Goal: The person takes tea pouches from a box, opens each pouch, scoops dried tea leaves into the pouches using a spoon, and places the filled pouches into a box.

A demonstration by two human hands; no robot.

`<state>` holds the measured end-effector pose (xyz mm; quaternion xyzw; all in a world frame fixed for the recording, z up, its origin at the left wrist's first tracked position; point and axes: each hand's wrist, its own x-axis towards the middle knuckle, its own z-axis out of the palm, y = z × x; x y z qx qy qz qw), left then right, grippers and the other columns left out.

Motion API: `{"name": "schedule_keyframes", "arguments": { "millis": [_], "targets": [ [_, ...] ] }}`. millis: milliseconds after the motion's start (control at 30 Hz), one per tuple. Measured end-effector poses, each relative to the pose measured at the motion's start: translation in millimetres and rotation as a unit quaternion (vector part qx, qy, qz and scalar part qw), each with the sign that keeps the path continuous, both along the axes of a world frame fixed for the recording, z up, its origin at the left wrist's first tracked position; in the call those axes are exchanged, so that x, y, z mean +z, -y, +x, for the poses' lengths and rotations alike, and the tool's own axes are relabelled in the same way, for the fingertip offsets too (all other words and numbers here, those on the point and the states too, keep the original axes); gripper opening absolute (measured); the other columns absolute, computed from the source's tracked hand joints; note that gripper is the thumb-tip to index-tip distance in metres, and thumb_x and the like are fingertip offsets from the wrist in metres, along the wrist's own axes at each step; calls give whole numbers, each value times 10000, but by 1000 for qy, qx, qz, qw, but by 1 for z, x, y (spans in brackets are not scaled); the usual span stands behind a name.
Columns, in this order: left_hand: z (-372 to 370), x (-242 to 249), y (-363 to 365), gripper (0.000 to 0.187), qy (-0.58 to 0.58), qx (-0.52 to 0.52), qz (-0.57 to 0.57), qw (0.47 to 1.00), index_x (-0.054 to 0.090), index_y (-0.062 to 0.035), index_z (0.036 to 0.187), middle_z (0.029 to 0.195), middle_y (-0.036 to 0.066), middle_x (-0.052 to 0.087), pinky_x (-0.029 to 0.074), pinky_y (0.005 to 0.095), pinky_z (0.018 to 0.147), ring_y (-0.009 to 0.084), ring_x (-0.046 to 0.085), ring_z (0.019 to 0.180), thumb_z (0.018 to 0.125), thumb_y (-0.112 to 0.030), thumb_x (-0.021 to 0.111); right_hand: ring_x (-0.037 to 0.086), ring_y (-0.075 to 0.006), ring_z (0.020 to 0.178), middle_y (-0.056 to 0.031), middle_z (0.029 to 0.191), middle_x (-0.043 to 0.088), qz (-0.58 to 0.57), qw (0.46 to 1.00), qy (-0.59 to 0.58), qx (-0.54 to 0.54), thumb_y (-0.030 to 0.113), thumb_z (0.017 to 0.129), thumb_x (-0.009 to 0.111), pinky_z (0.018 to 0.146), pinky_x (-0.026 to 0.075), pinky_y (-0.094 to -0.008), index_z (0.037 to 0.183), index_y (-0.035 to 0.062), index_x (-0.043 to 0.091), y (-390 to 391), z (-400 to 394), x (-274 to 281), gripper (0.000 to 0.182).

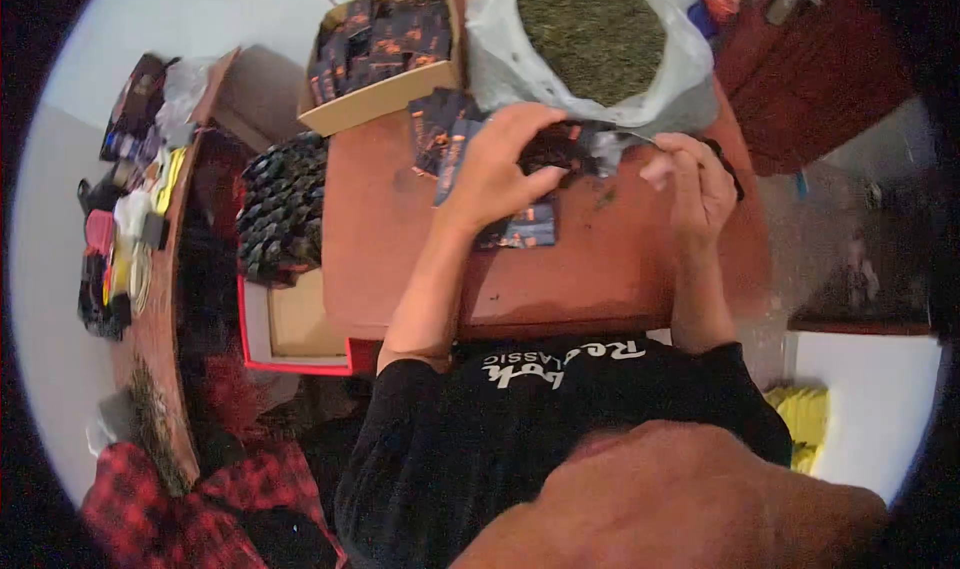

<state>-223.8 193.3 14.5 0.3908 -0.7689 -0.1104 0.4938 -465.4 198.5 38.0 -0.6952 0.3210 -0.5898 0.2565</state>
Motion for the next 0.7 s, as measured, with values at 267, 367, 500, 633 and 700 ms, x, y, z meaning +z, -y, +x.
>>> {"name": "schedule_keyframes", "arguments": {
  "millis": [267,367,500,633,700],
  "targets": [
    [6,-22,7,512,-138,29,87,986,592,-32,1183,1140,82,597,489,312,922,183,585,1074,698,-8,757,508,-51,595,-35,731,645,63,990,124,-16,217,1026,478,555,405,-197,1094,-38,629,42,-9,14,303],
    [6,-13,1,513,-164,41,132,977,570,-18,1208,1173,61,578,507,295,919,160,574,1091,727,30,743,531,-60,610,-34,746,654,69,988,137,13,233,1022,485,575,431,-199,1104,-26,634,91,-5,17,309],
    [11,-21,3,523,-228,32,159,960,558,-10,1229,1197,67,564,514,301,917,162,573,1096,742,34,744,575,-73,642,-47,782,681,43,997,60,-3,232,1017,484,608,469,-203,1128,19,645,159,10,6,289],
    [16,-25,8,527,-212,76,124,966,557,-13,1234,1181,71,574,524,318,908,164,574,1103,746,24,752,660,-143,694,-59,777,715,9,993,-43,-112,264,992,462,670,519,-289,1121,68,658,200,25,-6,305],
    [16,-22,5,527,-226,88,133,961,563,-13,1228,1180,71,576,529,326,901,170,578,1101,740,19,758,684,-192,720,-62,765,717,-16,984,-98,-149,264,977,444,707,530,-332,1092,73,664,214,32,-16,314]
  ]
}}
